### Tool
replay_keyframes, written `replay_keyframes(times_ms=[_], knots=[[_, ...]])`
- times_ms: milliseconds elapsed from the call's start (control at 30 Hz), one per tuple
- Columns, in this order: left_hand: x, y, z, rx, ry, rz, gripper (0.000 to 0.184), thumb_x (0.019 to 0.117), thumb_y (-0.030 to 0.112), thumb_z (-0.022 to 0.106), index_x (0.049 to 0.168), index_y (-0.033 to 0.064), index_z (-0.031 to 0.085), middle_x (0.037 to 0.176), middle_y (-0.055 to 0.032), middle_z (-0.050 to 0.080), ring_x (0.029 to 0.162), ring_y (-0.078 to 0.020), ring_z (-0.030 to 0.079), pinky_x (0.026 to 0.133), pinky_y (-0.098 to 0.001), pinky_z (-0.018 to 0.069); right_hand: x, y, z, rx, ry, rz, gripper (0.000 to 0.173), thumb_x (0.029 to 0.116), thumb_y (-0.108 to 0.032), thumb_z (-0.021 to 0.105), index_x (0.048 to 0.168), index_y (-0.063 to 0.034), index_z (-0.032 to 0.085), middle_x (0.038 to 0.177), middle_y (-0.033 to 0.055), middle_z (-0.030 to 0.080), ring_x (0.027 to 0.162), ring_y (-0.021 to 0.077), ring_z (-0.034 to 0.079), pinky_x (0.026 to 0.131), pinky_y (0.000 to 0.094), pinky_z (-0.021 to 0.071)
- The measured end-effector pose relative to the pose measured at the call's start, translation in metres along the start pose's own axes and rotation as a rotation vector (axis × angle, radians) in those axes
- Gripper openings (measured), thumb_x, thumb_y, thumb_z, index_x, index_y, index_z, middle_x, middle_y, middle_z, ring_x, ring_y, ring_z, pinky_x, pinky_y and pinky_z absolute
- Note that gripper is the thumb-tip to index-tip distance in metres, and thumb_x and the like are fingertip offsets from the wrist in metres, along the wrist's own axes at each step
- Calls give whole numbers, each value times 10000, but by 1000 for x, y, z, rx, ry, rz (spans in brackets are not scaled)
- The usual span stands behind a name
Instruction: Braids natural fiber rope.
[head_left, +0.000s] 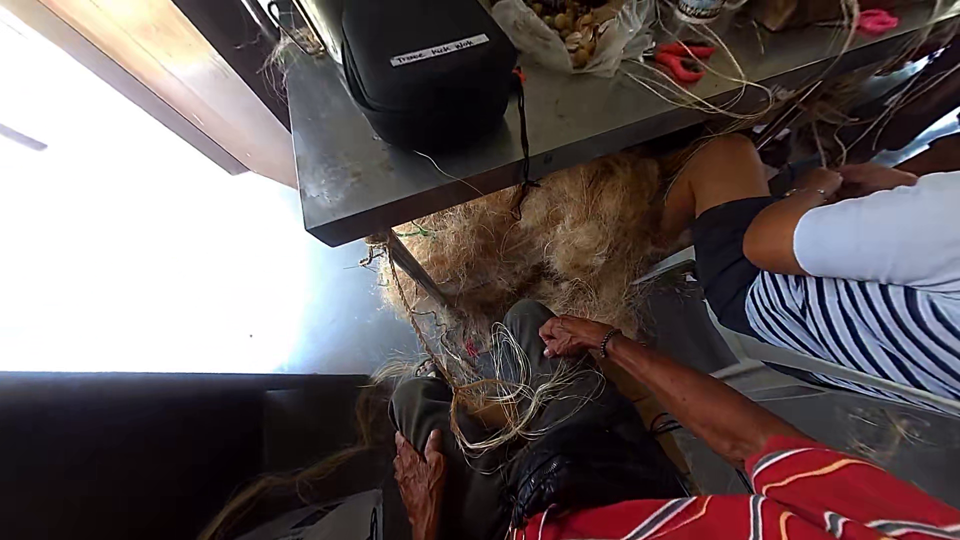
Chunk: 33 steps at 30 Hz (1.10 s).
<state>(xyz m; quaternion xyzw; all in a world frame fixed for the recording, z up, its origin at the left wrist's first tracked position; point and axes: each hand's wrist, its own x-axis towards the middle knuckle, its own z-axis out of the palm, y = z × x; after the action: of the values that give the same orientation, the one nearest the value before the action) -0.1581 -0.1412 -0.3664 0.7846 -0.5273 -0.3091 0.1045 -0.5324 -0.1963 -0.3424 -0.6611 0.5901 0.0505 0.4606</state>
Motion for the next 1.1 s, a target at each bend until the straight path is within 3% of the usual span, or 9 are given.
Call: replay_keyframes(times_ms=[900, 1100], knots=[[1, -3, -1, -36, 10, -37, 746, 1039, 358, 576, 1600, -21, 264, 1476, -340, 472, 1380, -487, 464, 1145, -598, 361, 4, -2, -3, -27, -46, 17, 299, 1000, -281, 638, 920, 5, 604, 871, 178, 585, 836, 317, 584, 757, 531, 449], [-2, 10, -7, -131, 9, 25, 757, 1000, 372, 625, 1574, -24, 330, 1485, -299, 495, 1402, -433, 469, 1174, -574, 362, 0, 12, -2, 49, 8, -17, 284, 978, -240, 669, 960, 44, 657, 937, 216, 637, 893, 339, 619, 833, 558, 483]])
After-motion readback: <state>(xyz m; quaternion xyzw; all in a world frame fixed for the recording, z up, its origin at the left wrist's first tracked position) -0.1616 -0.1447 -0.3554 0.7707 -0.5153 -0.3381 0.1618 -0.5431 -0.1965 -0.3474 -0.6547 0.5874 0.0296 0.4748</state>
